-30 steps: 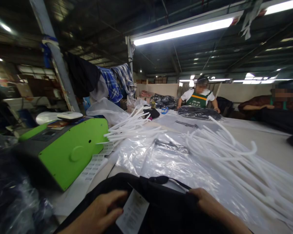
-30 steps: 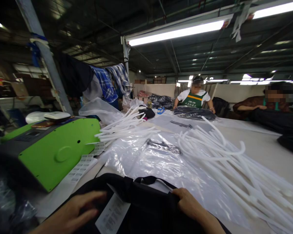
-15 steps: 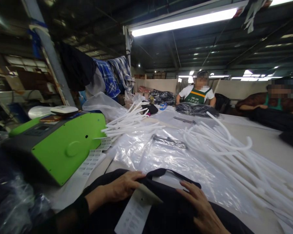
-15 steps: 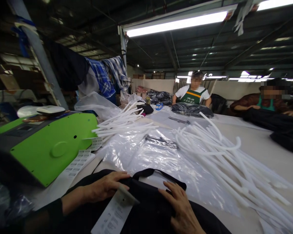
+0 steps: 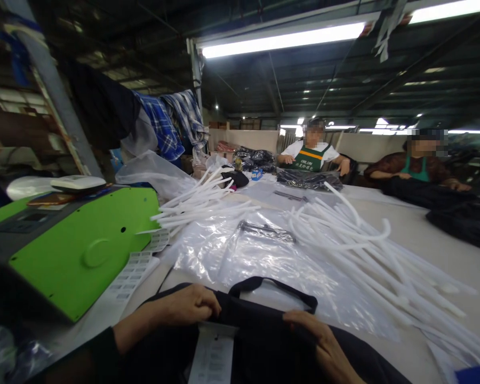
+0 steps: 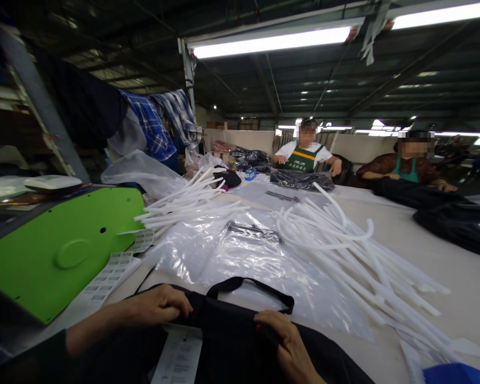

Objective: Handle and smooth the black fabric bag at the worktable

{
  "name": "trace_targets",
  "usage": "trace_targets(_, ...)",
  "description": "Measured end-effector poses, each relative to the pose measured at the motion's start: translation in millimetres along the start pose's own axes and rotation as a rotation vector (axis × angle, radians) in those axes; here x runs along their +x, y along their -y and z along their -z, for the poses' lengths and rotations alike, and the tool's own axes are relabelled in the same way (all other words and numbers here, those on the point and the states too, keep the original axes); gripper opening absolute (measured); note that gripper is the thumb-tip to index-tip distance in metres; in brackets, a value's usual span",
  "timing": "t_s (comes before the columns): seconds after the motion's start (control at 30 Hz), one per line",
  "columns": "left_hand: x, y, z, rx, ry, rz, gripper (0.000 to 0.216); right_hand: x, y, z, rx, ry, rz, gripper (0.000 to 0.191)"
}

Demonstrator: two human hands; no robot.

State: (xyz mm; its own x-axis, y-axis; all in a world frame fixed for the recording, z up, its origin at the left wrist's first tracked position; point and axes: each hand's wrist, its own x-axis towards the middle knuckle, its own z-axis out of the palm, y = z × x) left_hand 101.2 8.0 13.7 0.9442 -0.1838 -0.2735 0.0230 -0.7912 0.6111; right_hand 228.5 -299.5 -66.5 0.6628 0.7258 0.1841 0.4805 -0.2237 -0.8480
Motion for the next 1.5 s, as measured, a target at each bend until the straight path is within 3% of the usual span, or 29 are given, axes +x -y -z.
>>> trace_targets(0.13, 45, -3, 1, 0.179, -0.143, 0.086, 0.037, -4, 9, -3, -0.159, 0.081, 0.141, 0.031)
trace_targets(0.23, 70, 1, -14, 0.229, -0.068, 0.067, 0.033, -10, 6, -10, -0.317, 0.232, 0.206, 0.031)
trace_targets(0.33, 80, 7, -32, 0.282, 0.003, 0.078, 0.025, -18, -10, -12, -0.367, 0.412, 0.150, 0.037)
trace_targets(0.4, 81, 10, -40, 0.307, 0.001, 0.098, 0.024, -21, -18, -4, -0.319, 0.415, 0.108, 0.042)
trace_targets(0.47, 80, 11, -42, 0.318, -0.010, 0.119, 0.025, -19, -18, 9, -0.334, 0.268, 0.014, 0.047)
trace_targets(0.53, 76, 9, -43, 0.324, -0.019, 0.135, 0.024, -11, -13, 22, -0.462, 0.125, -0.173, 0.049)
trace_targets(0.63, 67, 2, -47, 0.331, -0.050, 0.132, 0.021, -2, -4, 27, -0.634, 0.133, -0.363, 0.046)
trace_targets(0.73, 57, -1, -52, 0.334, -0.069, 0.125, 0.020, -4, -2, 15, -0.691, 0.164, -0.367, 0.042)
trace_targets(0.83, 58, 5, -47, 0.297, 0.009, 0.138, 0.024, -8, -1, 9, -0.690, 0.204, -0.381, 0.040)
trace_targets(1.0, 67, 28, -20, 0.208, 0.125, 0.201, 0.038, 2, 6, 22, -0.605, 0.294, -0.450, 0.025)
trace_targets(1.07, 66, 32, -13, 0.174, 0.153, 0.252, 0.046, 9, 5, 28, -0.571, 0.320, -0.501, 0.029)
trace_targets(1.27, 60, 19, -7, 0.035, 0.234, 0.379, 0.046, 26, 8, 39, -0.474, 0.430, -0.616, 0.038)
trace_targets(1.37, 41, 4, -2, 0.060, 0.168, 0.351, 0.044, 10, 32, 48, -0.477, 0.409, -0.565, 0.032)
trace_targets(1.5, -10, -24, 3, 0.201, -0.023, 0.189, 0.052, -46, 57, 57, -0.601, 0.286, -0.497, 0.041)
